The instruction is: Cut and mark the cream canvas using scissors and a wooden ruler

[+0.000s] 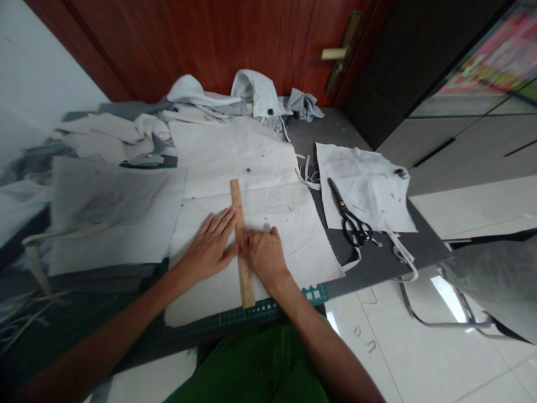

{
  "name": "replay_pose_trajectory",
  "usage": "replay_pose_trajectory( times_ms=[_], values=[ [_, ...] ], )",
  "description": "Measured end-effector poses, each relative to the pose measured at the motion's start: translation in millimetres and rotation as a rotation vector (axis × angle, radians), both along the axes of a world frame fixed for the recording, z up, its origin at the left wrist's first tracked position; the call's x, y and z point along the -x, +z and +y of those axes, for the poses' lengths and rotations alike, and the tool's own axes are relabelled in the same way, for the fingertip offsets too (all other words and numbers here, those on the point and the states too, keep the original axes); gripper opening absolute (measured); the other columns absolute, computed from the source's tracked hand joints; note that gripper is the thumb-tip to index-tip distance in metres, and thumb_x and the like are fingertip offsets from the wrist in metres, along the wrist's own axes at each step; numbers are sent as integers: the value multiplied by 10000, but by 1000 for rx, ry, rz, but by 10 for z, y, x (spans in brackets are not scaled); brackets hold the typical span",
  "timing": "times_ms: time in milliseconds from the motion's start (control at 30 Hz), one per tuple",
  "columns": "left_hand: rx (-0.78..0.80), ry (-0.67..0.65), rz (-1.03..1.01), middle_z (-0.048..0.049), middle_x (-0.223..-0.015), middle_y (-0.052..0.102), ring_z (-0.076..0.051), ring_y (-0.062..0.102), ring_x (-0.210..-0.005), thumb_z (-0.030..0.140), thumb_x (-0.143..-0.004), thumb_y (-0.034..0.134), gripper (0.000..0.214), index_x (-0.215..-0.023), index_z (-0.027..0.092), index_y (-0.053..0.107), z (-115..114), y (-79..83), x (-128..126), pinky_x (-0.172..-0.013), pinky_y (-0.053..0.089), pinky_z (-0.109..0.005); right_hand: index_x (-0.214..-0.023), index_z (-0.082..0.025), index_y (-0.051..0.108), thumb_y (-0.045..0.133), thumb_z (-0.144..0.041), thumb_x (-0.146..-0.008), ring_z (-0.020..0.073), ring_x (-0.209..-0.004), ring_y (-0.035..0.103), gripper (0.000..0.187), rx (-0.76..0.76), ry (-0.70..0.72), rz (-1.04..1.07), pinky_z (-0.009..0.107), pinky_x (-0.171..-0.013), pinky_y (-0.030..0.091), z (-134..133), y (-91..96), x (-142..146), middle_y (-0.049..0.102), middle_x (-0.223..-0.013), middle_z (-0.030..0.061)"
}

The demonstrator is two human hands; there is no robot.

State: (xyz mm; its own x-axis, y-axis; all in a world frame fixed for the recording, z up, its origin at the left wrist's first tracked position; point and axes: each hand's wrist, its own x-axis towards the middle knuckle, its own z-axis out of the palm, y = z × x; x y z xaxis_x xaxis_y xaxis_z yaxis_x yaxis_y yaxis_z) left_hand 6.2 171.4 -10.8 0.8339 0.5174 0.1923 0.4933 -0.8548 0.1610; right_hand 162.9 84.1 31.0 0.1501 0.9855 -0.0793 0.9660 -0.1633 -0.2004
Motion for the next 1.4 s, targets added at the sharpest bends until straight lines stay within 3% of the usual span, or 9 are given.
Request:
replay_pose_trajectory(
  times_ms=[567, 733, 867, 1033, 1167, 1300, 1400],
  values=[
    [-4, 13, 13, -176, -1720, 282, -290, 227, -1616, 450, -1050, 405, 738, -1647, 73, 191, -5, 24, -14, -1336, 149, -516, -821, -165, 718, 459, -234, -1066, 205, -631, 658, 363, -48, 51, 32, 383, -765, 363, -244, -71, 17, 781, -768, 79],
    [-14, 11, -5, -176, -1718, 289, -292, 238, -1613, 478, -1063, 384, 738, -1649, 73, 191, -11, 7, -18, -1331, 158, -527, -721, -193, 691, 536, -257, -1029, 185, -579, 619, 351, -85, 22, 162, 345, -723, 374, -336, -58, -16, 728, -650, 48],
    [-35, -4, -14, -181, -1722, 275, -303, 247, -1608, 494, -1069, 392, 744, -1646, 68, 196, 1, -10, -10, -1323, 173, -551, -693, -208, 644, 516, -245, -1009, 170, -574, 589, 342, -192, -119, 264, 306, -608, 357, -456, -61, -370, 673, -633, 32],
    [-24, -78, -88, -202, -1699, 314, -339, 272, -1591, 411, -1068, 446, 676, -1629, 83, 262, 26, 39, 14, -1301, 234, -595, -825, -165, 719, 459, -295, -1021, 279, -913, 646, 351, -461, -397, 11, 398, -872, 464, -705, -272, -1027, 715, -937, 168],
    [11, -247, -192, -142, -1607, 465, -294, 376, -1523, 213, -1058, 454, 515, -1569, 172, 404, -25, 96, -5, -1255, 369, -534, -828, -139, 741, 448, -271, -1000, 299, -928, 648, 364, -482, -528, -48, 434, -898, 472, -868, -377, -1160, 712, -990, 204],
    [91, -444, -168, -95, -1454, 609, -243, 513, -1388, 134, -1046, 452, 494, -1534, 209, 459, -157, 109, -88, -1193, 457, -460, -695, -187, 659, 473, -328, -975, 232, -752, 642, 365, -463, -590, 246, 346, -729, 455, -890, -279, -1116, 704, -846, 126],
    [214, -472, -98, -93, -1410, 641, -233, 568, -1325, 189, -1065, 452, 472, -1536, 218, 460, -276, 128, -158, -1180, 474, -449, -646, -211, 602, 488, -422, -963, 174, -573, 539, 397, -362, -587, 608, 302, -576, 372, -901, -166, -1202, 574, -613, 21]
  ],
)
